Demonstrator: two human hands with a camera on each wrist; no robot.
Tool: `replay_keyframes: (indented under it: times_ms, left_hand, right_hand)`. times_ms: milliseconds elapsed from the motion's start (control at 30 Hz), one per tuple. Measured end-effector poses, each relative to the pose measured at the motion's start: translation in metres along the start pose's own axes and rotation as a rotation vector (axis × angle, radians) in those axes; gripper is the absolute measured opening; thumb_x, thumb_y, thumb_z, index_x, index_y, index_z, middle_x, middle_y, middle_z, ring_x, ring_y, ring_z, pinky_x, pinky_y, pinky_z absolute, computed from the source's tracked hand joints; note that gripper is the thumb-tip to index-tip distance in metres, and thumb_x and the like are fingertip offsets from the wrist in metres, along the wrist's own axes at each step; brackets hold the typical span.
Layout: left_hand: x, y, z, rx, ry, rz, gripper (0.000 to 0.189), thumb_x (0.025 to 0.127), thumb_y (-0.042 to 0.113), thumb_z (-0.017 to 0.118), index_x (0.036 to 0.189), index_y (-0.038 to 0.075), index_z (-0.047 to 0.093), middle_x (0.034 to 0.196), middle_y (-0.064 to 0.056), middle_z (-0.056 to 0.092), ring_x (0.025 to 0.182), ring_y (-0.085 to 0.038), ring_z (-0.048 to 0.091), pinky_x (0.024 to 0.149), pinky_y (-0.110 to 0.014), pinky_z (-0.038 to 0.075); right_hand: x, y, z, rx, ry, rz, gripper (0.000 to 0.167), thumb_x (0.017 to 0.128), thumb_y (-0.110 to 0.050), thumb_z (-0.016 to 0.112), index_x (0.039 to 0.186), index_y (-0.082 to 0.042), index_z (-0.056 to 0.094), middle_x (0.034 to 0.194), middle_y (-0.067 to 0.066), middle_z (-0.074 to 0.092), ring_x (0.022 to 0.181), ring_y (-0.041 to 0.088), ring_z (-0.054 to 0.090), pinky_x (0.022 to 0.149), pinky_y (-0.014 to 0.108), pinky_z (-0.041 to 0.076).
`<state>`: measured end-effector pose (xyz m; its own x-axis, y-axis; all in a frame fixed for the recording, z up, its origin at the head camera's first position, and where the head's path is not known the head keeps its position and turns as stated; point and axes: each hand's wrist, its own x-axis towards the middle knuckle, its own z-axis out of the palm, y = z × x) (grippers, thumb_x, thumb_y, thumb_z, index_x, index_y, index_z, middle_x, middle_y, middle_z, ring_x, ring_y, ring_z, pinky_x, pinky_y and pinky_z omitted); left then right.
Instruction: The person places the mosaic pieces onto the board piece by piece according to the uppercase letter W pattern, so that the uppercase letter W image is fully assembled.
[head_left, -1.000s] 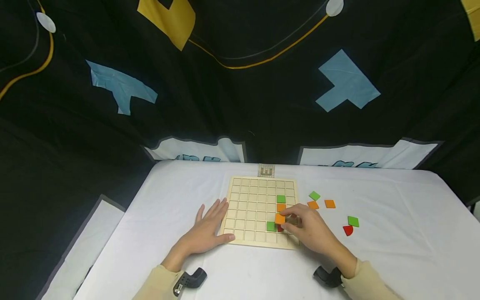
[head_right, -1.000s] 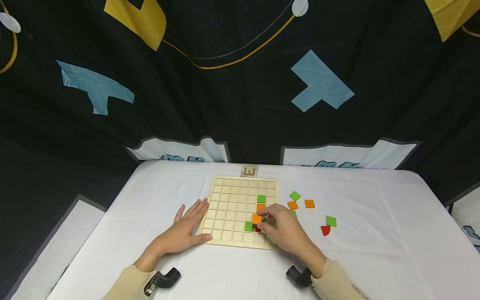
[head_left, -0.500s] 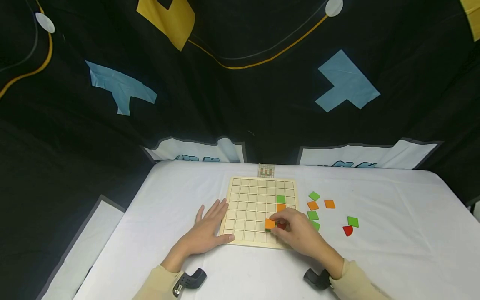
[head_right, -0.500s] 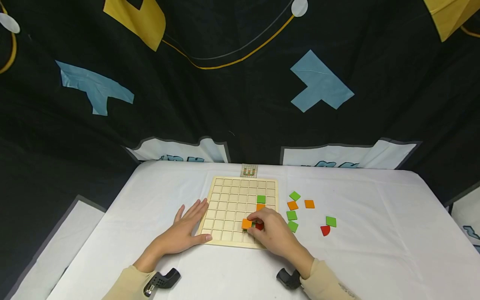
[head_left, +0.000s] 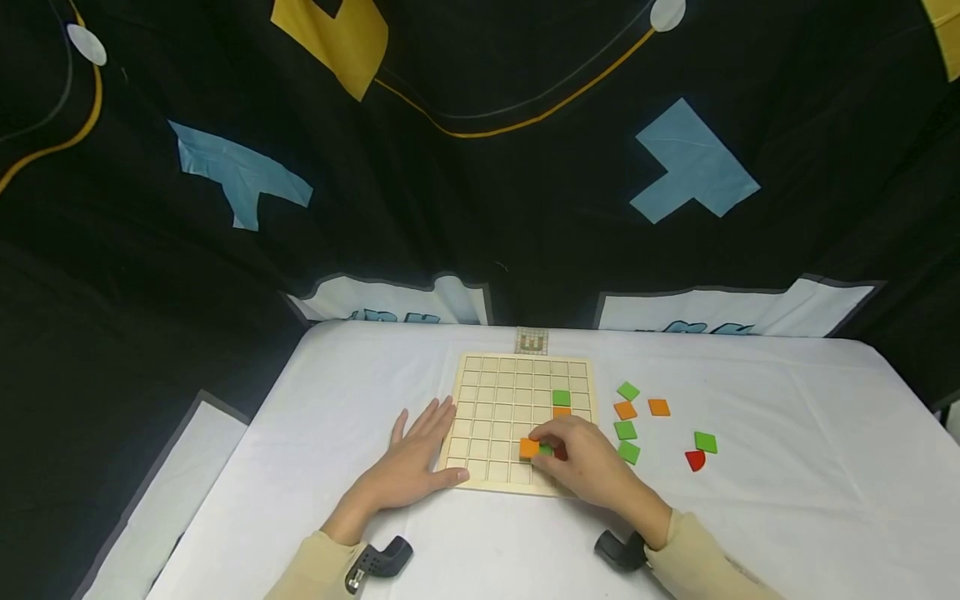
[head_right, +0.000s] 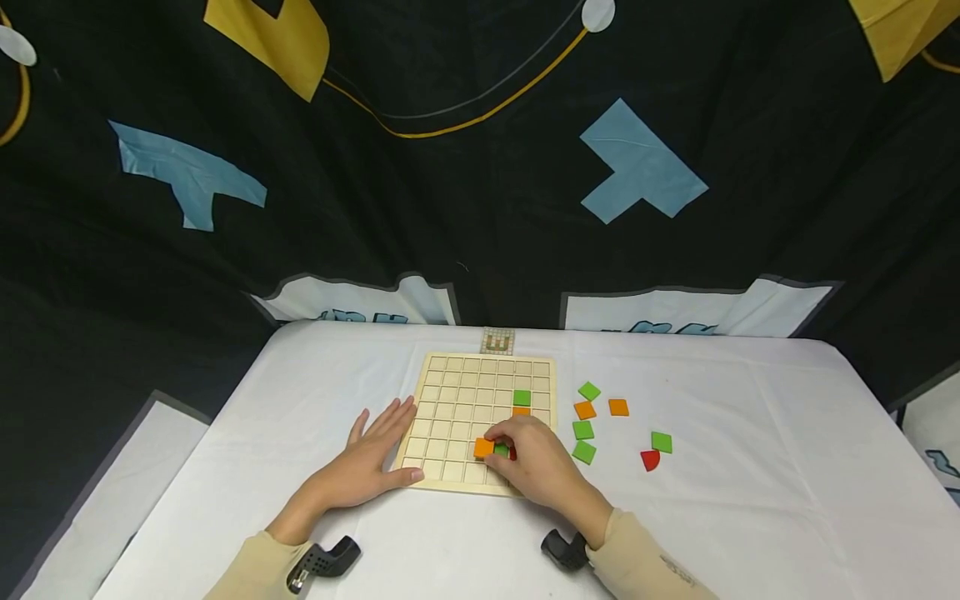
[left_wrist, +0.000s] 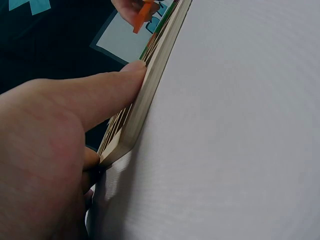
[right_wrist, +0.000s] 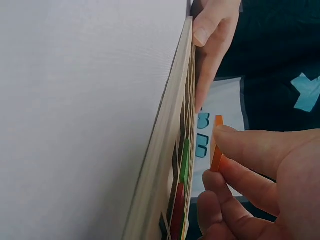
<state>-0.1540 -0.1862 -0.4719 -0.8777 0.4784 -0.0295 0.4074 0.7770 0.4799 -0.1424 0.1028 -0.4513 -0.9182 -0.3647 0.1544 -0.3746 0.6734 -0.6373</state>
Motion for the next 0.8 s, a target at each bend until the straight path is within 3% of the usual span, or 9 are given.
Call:
replay_keyframes:
  times_ms: [400, 800]
  left_hand:
    - [0.0005, -0.0002, 0.0007, -0.002, 0.005, 0.001, 0.099, 0.091, 0.058, 0.063, 0.160, 0.002, 0.018, 0.168, -0.010, 0.011, 0.155, -0.031, 0.005, 0.117, -0.062, -0.009]
    - [0.0005, 0.0000, 0.0005, -0.003, -0.005, -0.016, 0.100, 0.091, 0.058, 0.063, 0.160, 0.003, 0.017, 0.168, -0.009, 0.009, 0.155, -0.029, 0.004, 0.118, -0.060, -0.010]
  right_hand:
    - [0.0060, -0.0020, 0.0054, -0.080, -0.020, 0.008, 0.020, 0.084, -0.015, 0.082, 0.103, -0.014, 0.076, 0.096, -0.007, 0.068, 0.078, 0.010, 0.051, 0.069, 0.028, 0.046]
    - [0.0109, -0.0038, 0.0068, -0.110, -0.045, -0.013, 0.022, 0.083, -0.014, 0.083, 0.103, -0.010, 0.076, 0.104, 0.000, 0.072, 0.102, 0.018, 0.063, 0.092, 0.040, 0.052]
